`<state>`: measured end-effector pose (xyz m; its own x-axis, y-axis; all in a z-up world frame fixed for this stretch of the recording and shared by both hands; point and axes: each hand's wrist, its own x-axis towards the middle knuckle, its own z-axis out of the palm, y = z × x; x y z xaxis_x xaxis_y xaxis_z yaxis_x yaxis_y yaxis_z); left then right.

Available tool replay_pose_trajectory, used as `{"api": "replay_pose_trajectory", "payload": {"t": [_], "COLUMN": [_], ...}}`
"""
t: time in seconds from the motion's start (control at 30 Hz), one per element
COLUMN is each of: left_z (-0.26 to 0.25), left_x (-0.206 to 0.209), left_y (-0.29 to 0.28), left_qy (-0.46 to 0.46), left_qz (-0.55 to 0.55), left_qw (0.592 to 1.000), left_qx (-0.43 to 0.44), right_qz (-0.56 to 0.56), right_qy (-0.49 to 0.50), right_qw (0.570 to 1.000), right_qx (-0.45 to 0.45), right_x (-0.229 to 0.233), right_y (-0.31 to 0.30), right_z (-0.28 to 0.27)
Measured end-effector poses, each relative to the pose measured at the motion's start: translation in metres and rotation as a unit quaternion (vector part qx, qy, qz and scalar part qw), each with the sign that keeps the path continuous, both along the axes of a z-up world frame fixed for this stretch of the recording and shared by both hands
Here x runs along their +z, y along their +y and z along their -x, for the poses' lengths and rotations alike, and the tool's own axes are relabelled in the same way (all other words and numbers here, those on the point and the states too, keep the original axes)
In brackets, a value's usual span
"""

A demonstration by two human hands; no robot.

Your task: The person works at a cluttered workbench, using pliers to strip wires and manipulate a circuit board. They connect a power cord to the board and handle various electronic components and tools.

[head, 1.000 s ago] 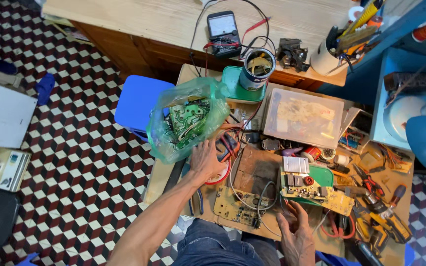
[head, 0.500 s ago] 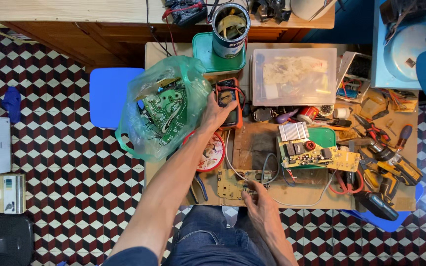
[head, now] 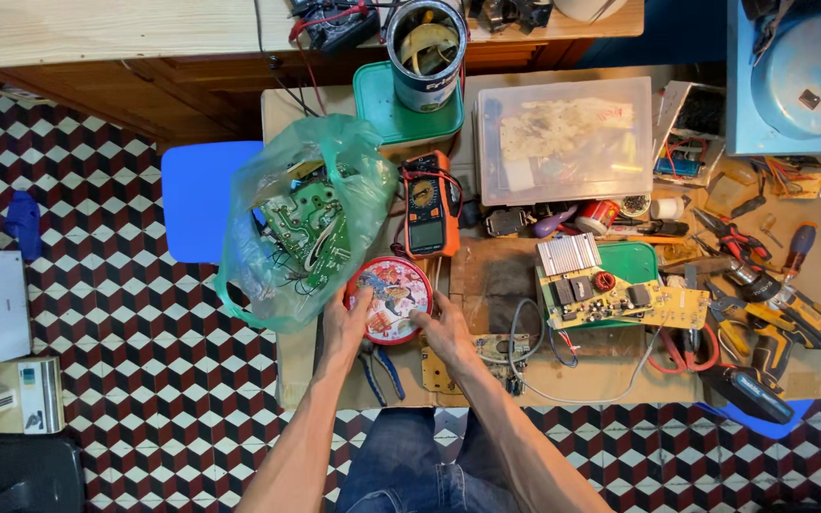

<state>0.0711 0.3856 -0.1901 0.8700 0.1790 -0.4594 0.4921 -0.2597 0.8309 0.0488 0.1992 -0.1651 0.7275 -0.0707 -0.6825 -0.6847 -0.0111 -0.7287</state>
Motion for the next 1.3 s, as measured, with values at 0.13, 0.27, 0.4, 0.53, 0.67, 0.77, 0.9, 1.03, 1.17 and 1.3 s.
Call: {"api": "replay_pose_trajectory", "payload": {"t": [0.13,0.27,0.4,0.53,0.67,0.77,0.9,1.03,1.17,1.3], "left_z": [-0.002,0.0,0.002,0.022,0.061,0.08,0.093,0.101,0.107,0.108], "left_x": [0.019,0.037,0.05,0.059,0.069,0.063,0.05,0.047,0.05,0.049], "left_y": [-0.012,-0.018,-0.018,0.008,0.051,0.062,0.064,0.062,0.066,0.071], "left_qy": [-0.004,0.072,-0.002,0.07,0.083,0.091,0.094,0.075,0.068,0.112], "left_qz": [-0.017,-0.015,-0.053,-0.008,0.082,0.07,0.059,0.044,0.049,0.035], "left_qw": [0.999,0.993,0.996,0.979,0.954,0.95,0.946,0.948,0.935,0.922], "left_qx": [0.046,0.09,0.066,0.192,0.277,0.29,0.306,0.305,0.344,0.369], "right_qz": [-0.008,0.129,0.178,0.14,0.137,0.261,0.263,0.276,0.287,0.101], "right_qy": [0.059,0.061,-0.041,-0.102,0.028,0.022,-0.011,0.036,0.003,0.09], "right_qw": [0.997,0.99,0.982,0.983,0.988,0.952,0.956,0.958,0.953,0.989], "right_qx": [-0.038,0.006,0.04,0.064,0.067,0.159,0.128,0.075,0.094,0.054], "right_x": [0.031,0.046,0.05,0.056,0.04,0.001,-0.055,-0.077,-0.043,0.015], "right_y": [0.014,0.02,0.028,0.032,0.01,-0.004,0.013,0.028,0.023,0.004], "right_z": [-0.011,-0.006,0.008,0.032,0.034,0.023,0.024,0.022,0.014,0.014]}}
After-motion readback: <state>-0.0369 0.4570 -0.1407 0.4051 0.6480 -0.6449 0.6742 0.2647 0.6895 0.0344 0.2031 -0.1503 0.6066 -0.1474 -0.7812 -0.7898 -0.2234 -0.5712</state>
